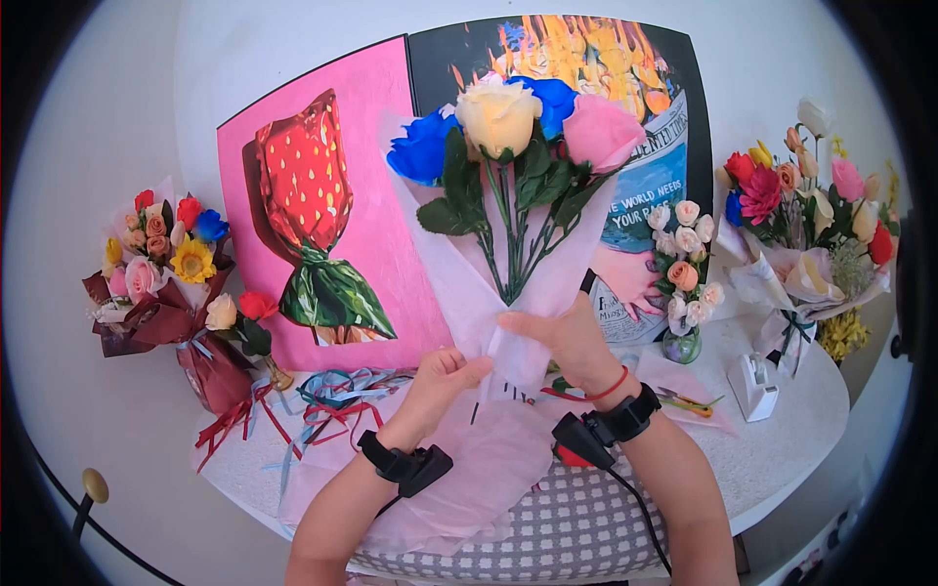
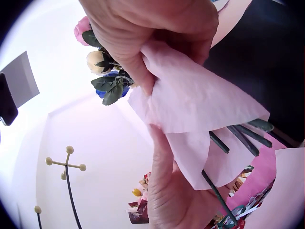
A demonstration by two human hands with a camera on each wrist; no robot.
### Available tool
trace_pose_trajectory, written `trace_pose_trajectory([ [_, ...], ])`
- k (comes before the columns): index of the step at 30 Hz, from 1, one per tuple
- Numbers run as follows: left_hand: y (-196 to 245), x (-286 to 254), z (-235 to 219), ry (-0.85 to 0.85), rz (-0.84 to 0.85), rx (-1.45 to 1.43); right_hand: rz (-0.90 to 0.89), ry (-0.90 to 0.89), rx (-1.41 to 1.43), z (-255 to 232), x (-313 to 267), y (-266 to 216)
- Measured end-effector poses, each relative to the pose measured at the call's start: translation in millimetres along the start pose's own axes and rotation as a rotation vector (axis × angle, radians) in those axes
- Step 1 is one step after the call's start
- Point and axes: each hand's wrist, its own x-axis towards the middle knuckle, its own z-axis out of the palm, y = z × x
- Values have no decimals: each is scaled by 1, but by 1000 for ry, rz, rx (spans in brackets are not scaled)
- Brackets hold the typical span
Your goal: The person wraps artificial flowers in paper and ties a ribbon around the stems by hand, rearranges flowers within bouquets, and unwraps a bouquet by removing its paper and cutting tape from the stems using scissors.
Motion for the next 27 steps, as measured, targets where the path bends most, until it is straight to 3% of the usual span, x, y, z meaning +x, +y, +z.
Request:
trace_pose_trajectory([
  [1,-2,0,-5,-93,-144,76,17,-10,-72,-3,1,4],
  [2,-4,-1,-4,-92,-144,76,34,-19,-145,-5,2,6],
  [5,6,-6,11,-47,-47,51,-14,-17,-96,-1,0,5],
  [7,1,-7,14,96,121,89,-20,-1,-61,0,1,7],
  [12,3,-5,18,183,213,88,-18,20,9,1,0,3],
  [14,2,-6,19,186,236,96,-52,11,-248,-2,-1,5],
  [17,3,-8,19,163,310,133,15,-3,-292,-2,-2,2],
  [20,6,-9,10,75,289,-71,-95,-19,-256,-3,1,9],
  [21,4,-6,1,-33,223,-214,-94,-18,-255,-3,1,8],
  [22,3,-4,-3,-141,156,-355,-48,-31,-184,-4,2,6],
  [27,-3,2,-14,-211,-61,-453,63,-71,-59,-4,0,1],
])
